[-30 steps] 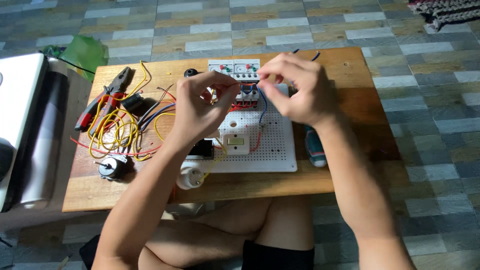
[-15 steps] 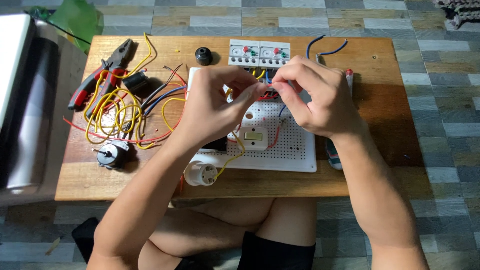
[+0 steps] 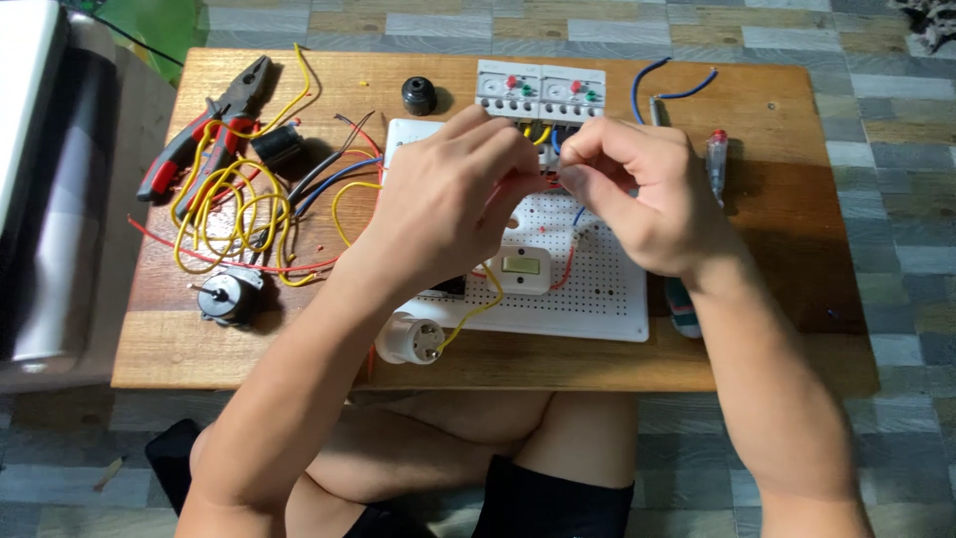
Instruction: Wiring electrical components on a mounting board using screwdrivers and manual wire placement.
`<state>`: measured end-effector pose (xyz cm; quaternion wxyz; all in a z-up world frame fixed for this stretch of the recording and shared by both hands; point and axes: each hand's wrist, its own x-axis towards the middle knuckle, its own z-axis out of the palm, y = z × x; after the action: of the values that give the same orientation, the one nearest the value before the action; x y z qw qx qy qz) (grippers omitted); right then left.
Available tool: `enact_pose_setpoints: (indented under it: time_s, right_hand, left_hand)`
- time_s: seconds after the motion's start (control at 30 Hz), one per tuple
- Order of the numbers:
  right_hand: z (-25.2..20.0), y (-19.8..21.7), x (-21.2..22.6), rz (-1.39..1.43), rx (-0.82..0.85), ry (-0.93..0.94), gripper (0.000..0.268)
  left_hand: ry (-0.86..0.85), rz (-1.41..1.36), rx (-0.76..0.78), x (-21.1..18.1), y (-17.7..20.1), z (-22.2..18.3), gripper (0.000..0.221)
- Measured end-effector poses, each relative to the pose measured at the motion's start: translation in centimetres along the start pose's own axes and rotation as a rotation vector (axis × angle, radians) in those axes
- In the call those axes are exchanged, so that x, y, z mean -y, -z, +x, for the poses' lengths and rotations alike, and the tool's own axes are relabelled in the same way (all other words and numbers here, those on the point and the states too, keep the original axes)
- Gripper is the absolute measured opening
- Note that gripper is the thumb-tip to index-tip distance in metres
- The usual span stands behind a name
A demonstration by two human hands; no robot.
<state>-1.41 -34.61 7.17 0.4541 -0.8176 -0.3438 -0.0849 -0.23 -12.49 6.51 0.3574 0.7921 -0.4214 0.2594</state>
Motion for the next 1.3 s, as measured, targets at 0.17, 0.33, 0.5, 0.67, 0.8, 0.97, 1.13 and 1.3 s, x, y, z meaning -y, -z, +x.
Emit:
enact_pose_setpoints:
  time_s: [0.17, 0.33, 0.5, 0.67, 0.8, 0.97, 1.13, 1.3]
  right_hand:
    - [-0.7, 0.2, -0.7, 0.231, 0.059, -0.246, 0.004]
    - [-1.0, 0.3, -1.6, 0.410, 0.067, -0.369, 0.014]
    - [-0.9, 0.6, -1.3, 0.449, 0.079, -0.372, 0.012]
    - [-1.1, 0.5, -1.5, 0.455, 0.053, -0.463, 0.013]
    - [-1.1, 0.9, -1.0, 0.410, 0.071, -0.423, 0.012]
    - [-1.2, 2.7, 0.1, 0.253, 0.063, -0.326, 0.008]
    - [-1.6, 4.5, -0.3, 0.086, 0.002, -0.252, 0.005]
    - [-2.1, 7.2, -4.3, -0.229, -0.032, -0.238, 0.015]
  left_hand:
    - [-0.117, 0.189, 0.001, 0.1, -0.1, -0.2, 0.016]
    - [-0.213, 0.256, -0.005, 0.0, -0.3, -0.4, 0.015]
    - [-0.235, 0.375, -0.016, -0.4, -0.5, -0.4, 0.015]
    - [-0.268, 0.431, -0.005, -0.8, -0.4, -0.5, 0.013]
    - [-0.195, 0.297, -0.031, -1.1, -0.3, -0.4, 0.015]
    - [-0.085, 0.087, -0.015, -1.3, 0.5, 0.0, 0.008]
    - [0.069, -0.045, 0.051, -1.7, 0.9, 0.7, 0.008]
    - [0.085, -0.095, 0.221, -3.9, 0.8, 1.5, 0.007]
